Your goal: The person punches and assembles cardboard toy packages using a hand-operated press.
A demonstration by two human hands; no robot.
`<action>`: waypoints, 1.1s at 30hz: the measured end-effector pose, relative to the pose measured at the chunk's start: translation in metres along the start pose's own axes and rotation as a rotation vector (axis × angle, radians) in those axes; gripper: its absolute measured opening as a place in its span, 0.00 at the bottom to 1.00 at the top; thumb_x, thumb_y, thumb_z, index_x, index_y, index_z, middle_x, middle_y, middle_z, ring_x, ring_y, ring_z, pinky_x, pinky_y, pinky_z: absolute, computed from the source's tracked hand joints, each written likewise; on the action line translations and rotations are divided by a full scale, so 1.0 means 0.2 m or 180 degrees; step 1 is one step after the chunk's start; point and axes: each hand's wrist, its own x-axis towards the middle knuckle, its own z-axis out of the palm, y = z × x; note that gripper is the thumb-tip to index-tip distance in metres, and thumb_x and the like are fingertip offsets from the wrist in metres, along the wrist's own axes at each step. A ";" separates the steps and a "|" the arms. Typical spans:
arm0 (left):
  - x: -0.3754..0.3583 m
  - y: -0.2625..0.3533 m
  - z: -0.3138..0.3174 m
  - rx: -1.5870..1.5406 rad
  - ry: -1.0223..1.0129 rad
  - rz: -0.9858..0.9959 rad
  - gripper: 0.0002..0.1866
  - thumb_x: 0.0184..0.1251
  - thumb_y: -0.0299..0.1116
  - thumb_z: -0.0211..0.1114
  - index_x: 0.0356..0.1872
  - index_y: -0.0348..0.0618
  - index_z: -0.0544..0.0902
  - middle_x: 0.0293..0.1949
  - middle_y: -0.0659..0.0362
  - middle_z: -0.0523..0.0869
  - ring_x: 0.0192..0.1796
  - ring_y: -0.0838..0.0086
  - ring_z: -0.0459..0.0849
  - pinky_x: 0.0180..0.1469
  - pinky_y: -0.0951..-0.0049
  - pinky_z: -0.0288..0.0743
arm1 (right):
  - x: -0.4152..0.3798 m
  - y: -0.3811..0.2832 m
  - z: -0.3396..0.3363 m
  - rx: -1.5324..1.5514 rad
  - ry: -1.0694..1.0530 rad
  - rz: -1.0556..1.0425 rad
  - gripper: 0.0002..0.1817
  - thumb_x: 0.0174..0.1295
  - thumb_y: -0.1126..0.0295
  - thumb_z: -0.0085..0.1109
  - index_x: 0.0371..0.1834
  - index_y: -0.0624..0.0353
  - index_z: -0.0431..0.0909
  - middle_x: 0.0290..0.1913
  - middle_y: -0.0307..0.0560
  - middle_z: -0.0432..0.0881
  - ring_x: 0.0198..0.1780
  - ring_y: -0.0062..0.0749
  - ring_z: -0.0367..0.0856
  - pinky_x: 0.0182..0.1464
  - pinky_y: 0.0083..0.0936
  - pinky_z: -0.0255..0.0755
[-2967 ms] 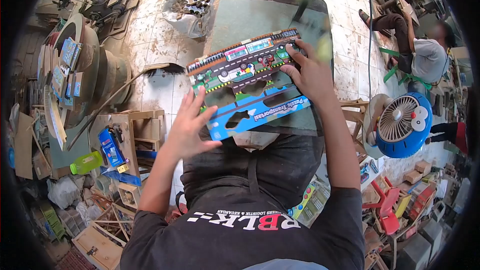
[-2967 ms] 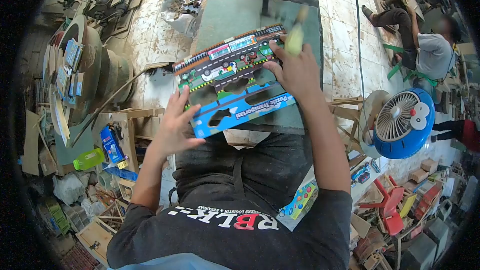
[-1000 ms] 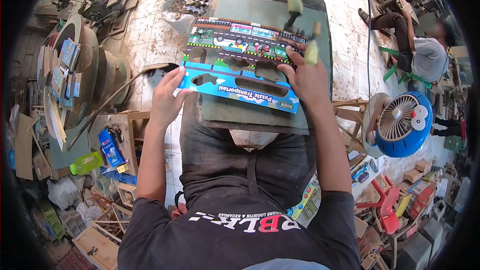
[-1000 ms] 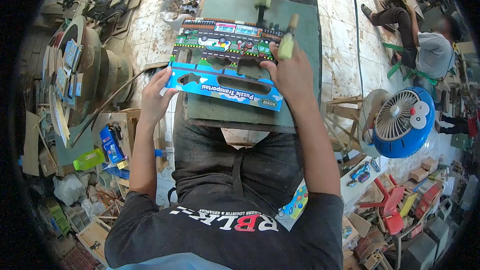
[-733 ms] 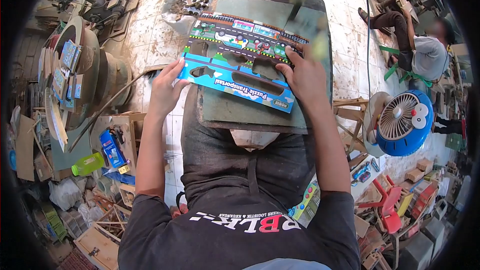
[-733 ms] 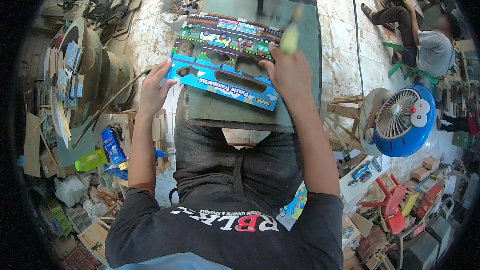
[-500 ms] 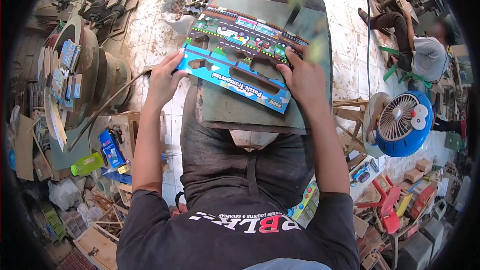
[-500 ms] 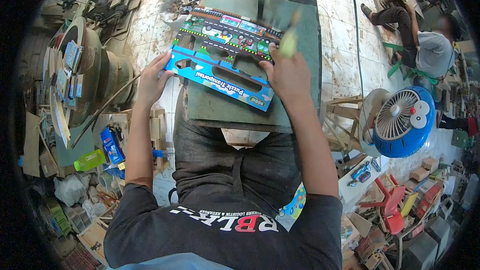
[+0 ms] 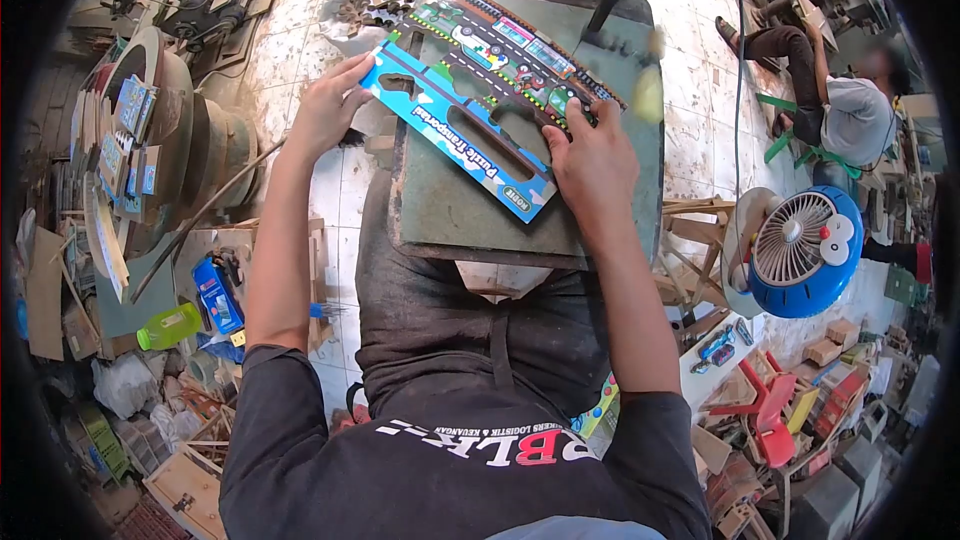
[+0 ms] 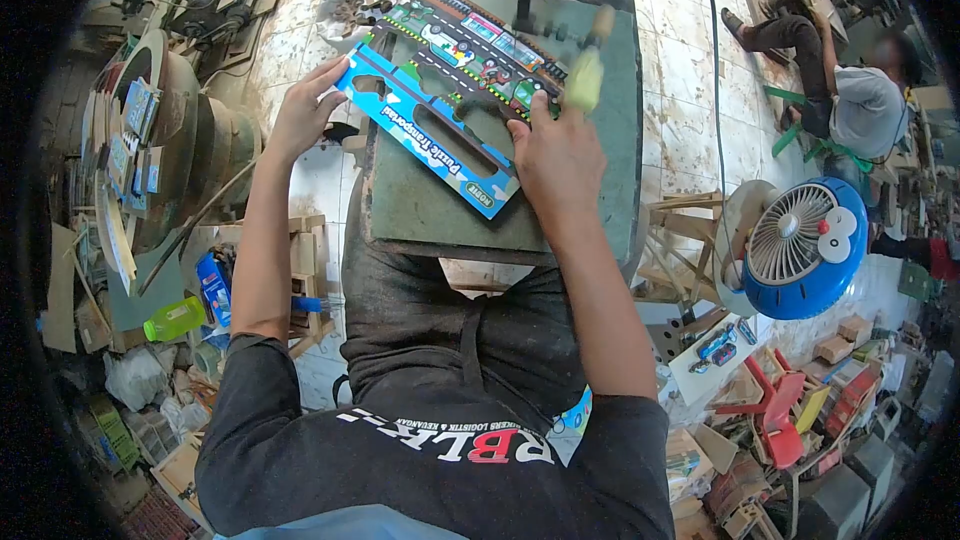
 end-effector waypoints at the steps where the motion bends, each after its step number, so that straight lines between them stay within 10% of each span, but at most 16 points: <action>1: -0.01 0.00 -0.01 -0.0001 -0.0002 0.0003 0.28 0.73 0.24 0.73 0.74 0.45 0.83 0.73 0.51 0.85 0.70 0.53 0.86 0.73 0.59 0.79 | 0.00 0.01 0.01 0.0041 0.0051 -0.0029 0.27 0.69 0.53 0.74 0.67 0.54 0.88 0.42 0.60 0.89 0.42 0.58 0.88 0.44 0.51 0.83; 16: -0.54 0.35 0.03 -0.0485 0.0437 -0.0356 0.34 0.55 0.23 0.85 0.67 0.39 0.86 0.49 0.52 0.87 0.46 0.60 0.88 0.51 0.62 0.83 | 0.17 0.31 0.12 0.1236 0.0001 -0.0699 0.28 0.65 0.56 0.78 0.68 0.47 0.89 0.65 0.52 0.85 0.63 0.53 0.84 0.63 0.47 0.80; 23: -0.52 0.66 0.12 0.0379 0.0303 -0.0507 0.33 0.63 0.38 0.84 0.70 0.42 0.85 0.79 0.40 0.75 0.83 0.36 0.66 0.82 0.45 0.67 | 0.18 0.29 0.02 0.0502 -0.0239 -0.0815 0.26 0.70 0.56 0.75 0.70 0.47 0.88 0.72 0.46 0.79 0.65 0.48 0.85 0.64 0.42 0.81; 33: -0.41 0.46 0.16 0.0256 0.0337 -0.0384 0.34 0.61 0.35 0.84 0.70 0.46 0.87 0.83 0.48 0.74 0.85 0.39 0.65 0.83 0.44 0.65 | 0.15 0.26 0.05 0.0650 0.0150 -0.0821 0.25 0.66 0.54 0.77 0.65 0.48 0.90 0.64 0.53 0.86 0.62 0.55 0.86 0.61 0.46 0.82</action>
